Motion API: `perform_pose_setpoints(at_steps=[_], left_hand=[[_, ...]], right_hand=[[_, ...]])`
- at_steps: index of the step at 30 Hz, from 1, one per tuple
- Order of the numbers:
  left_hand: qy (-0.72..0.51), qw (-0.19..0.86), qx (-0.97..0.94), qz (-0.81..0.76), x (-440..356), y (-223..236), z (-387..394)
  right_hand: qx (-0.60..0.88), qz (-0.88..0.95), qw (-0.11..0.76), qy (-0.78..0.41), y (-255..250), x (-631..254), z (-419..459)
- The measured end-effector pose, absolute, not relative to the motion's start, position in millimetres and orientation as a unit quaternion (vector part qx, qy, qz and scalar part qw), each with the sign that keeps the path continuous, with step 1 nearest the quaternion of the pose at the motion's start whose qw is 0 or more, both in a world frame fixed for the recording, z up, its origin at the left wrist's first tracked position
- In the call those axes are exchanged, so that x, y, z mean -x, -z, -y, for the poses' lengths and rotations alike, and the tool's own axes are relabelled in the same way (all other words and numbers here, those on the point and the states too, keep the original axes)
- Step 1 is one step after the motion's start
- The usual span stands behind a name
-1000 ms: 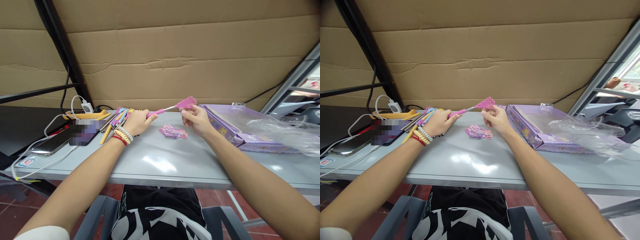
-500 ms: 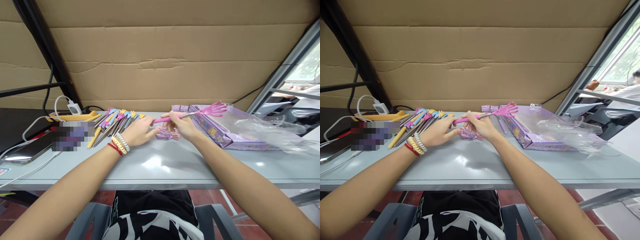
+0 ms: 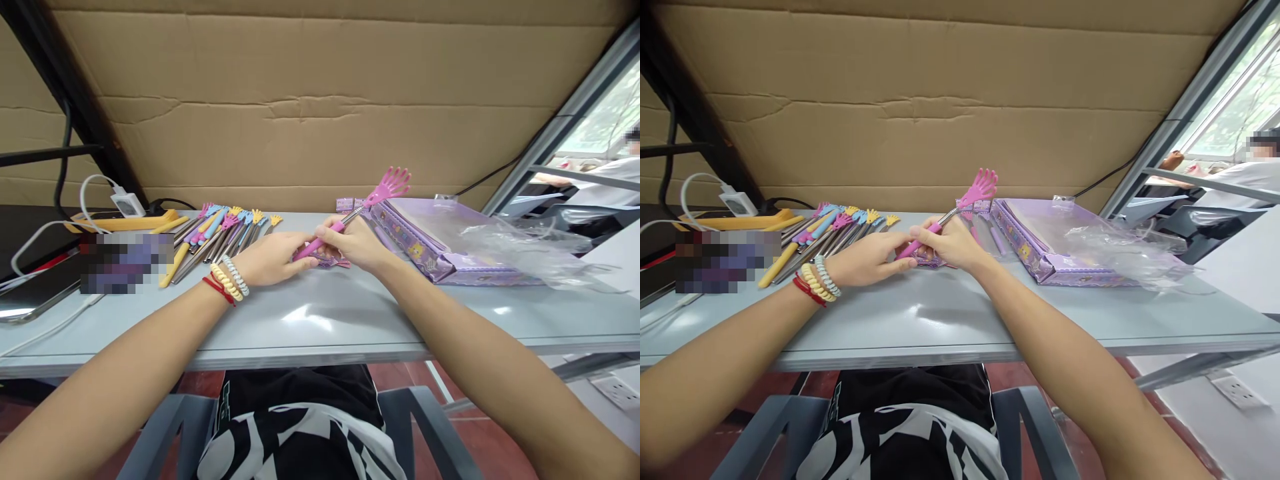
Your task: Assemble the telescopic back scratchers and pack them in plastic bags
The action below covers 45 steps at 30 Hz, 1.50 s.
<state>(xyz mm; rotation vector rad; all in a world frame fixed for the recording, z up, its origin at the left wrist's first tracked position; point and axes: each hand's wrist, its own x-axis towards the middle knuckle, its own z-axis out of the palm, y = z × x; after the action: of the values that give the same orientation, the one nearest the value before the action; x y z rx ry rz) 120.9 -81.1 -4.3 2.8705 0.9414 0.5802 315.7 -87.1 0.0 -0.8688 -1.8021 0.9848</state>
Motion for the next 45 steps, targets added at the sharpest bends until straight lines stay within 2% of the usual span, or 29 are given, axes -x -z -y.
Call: perform_pose_setpoints(at_steps=[7, 12, 15, 23, 34, 41, 45], left_hand=[[-0.179, -0.028, -0.916, -0.359, -122, 5, 81], [-0.154, -0.024, -0.896, -0.416, -117, 1, 79], [-0.154, -0.018, -0.886, -0.437, -114, -2, 78], [-0.116, -0.029, -0.885, -0.449, -106, -5, 72], [-0.103, -0.006, -0.87, -0.481, -101, -7, 69], [-0.154, 0.022, -0.854, -0.497, -85, -9, 58], [-0.148, 0.02, -0.853, -0.501, -85, -8, 56]], right_hand=[[0.33, 0.765, 0.39, -0.392, 0, -320, 86], [0.409, 0.829, 0.335, -0.181, 2, -331, 78], [0.427, 0.842, 0.311, -0.112, 1, -332, 78], [0.456, 0.844, 0.274, -0.071, -7, -339, 79], [0.457, 0.858, 0.223, -0.074, -7, -337, 82], [0.547, 0.82, 0.164, -0.031, -58, -362, 97], [0.641, 0.762, 0.078, 0.049, -102, -400, 99]])
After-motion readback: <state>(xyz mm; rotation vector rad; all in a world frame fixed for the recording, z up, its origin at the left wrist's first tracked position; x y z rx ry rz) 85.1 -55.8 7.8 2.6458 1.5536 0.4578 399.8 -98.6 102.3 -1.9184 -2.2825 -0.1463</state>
